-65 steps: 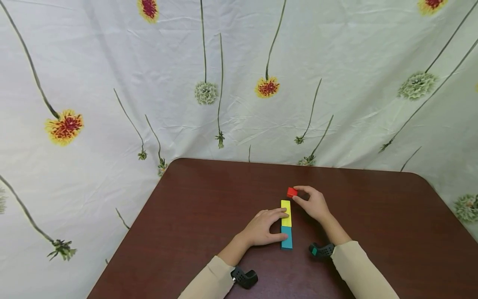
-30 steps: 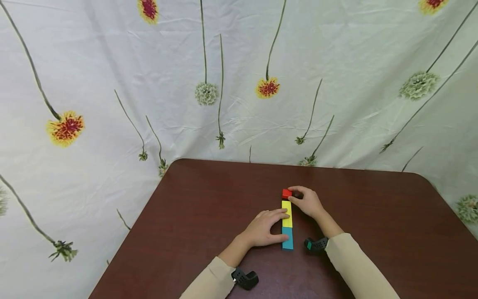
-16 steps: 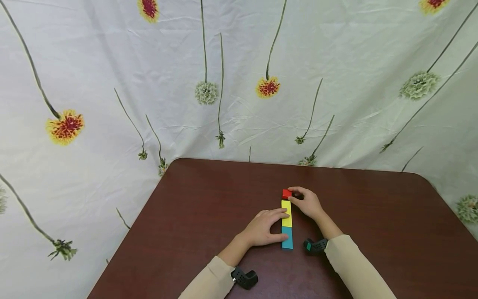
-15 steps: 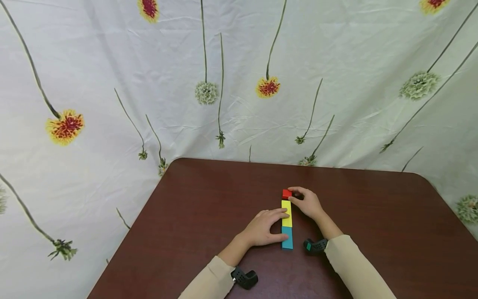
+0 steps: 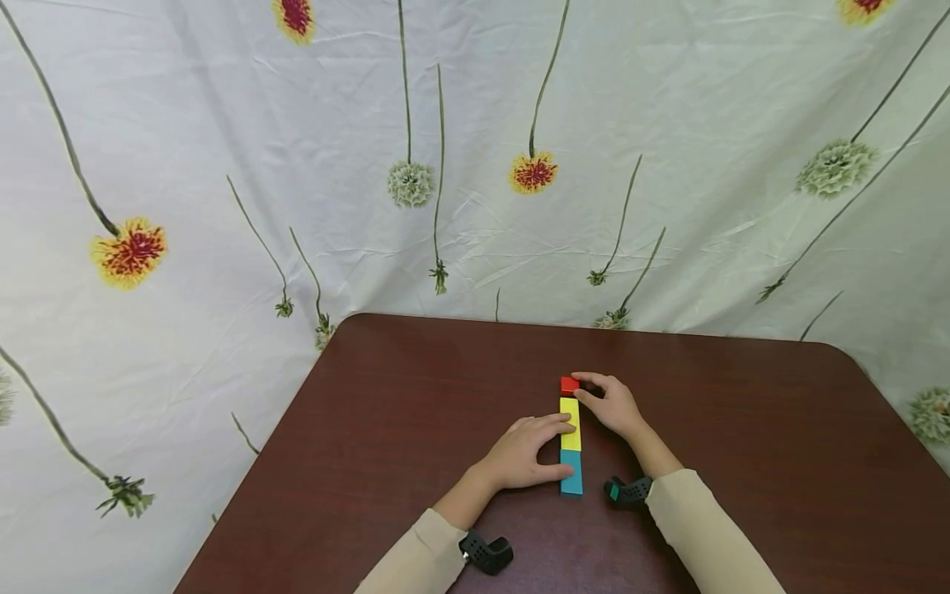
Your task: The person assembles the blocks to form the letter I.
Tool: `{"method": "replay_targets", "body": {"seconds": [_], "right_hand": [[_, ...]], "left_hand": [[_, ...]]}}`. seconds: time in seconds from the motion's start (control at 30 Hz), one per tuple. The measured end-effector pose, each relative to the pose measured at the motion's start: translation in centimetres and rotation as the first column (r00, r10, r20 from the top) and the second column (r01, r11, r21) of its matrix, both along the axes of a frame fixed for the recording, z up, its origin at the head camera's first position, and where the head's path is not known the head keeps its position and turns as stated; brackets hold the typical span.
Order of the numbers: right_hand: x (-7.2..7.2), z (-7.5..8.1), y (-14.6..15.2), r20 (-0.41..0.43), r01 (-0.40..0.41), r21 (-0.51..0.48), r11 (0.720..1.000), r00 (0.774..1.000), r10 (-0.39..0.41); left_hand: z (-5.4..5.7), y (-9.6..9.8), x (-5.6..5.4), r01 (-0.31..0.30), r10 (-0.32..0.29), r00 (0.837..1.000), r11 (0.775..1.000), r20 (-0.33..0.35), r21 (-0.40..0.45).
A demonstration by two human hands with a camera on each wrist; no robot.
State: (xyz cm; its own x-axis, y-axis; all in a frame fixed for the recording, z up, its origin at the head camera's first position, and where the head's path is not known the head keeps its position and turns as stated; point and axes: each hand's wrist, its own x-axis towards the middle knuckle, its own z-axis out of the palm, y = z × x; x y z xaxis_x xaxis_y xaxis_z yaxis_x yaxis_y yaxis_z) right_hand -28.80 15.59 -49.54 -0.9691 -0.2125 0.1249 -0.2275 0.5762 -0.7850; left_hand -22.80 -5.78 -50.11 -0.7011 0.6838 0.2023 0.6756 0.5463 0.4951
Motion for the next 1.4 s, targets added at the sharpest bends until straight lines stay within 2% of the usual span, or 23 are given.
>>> {"method": "replay_targets", "body": {"seconds": [0.53,0.77,1.07,1.27,1.4], "right_hand": [[-0.07,-0.34,0.11,-0.046,-0.004,-0.023,1.000,0.999,0.003],[0.10,-0.53,0.07,-0.052,-0.004,-0.022,1.000,0.999,0.003],[0.25,-0.49,0.00,-0.046,0.009,-0.024,1.000,0.999,-0.010],[0.21,-0.44,0.00,-0.044,0.010,-0.029,1.000,0.999,-0.011],[0.15,-0.44,-0.01,-0.041,0.013,-0.040,0.999,0.999,-0.015]], "left_hand": [[0.09,0.00,0.05,-0.001,0.001,1.000,1.000,-0.012,-0.007],[0.19,-0.03,0.31,-0.014,0.014,1.000,1.000,0.019,-0.008],[0.34,-0.02,0.43,-0.014,0.014,1.000,1.000,0.027,-0.008],[0.26,-0.04,0.36,-0.014,0.014,1.000,1.000,0.024,-0.010],[0.24,-0.06,0.33,-0.004,0.004,1.000,1.000,-0.005,-0.008]]}}
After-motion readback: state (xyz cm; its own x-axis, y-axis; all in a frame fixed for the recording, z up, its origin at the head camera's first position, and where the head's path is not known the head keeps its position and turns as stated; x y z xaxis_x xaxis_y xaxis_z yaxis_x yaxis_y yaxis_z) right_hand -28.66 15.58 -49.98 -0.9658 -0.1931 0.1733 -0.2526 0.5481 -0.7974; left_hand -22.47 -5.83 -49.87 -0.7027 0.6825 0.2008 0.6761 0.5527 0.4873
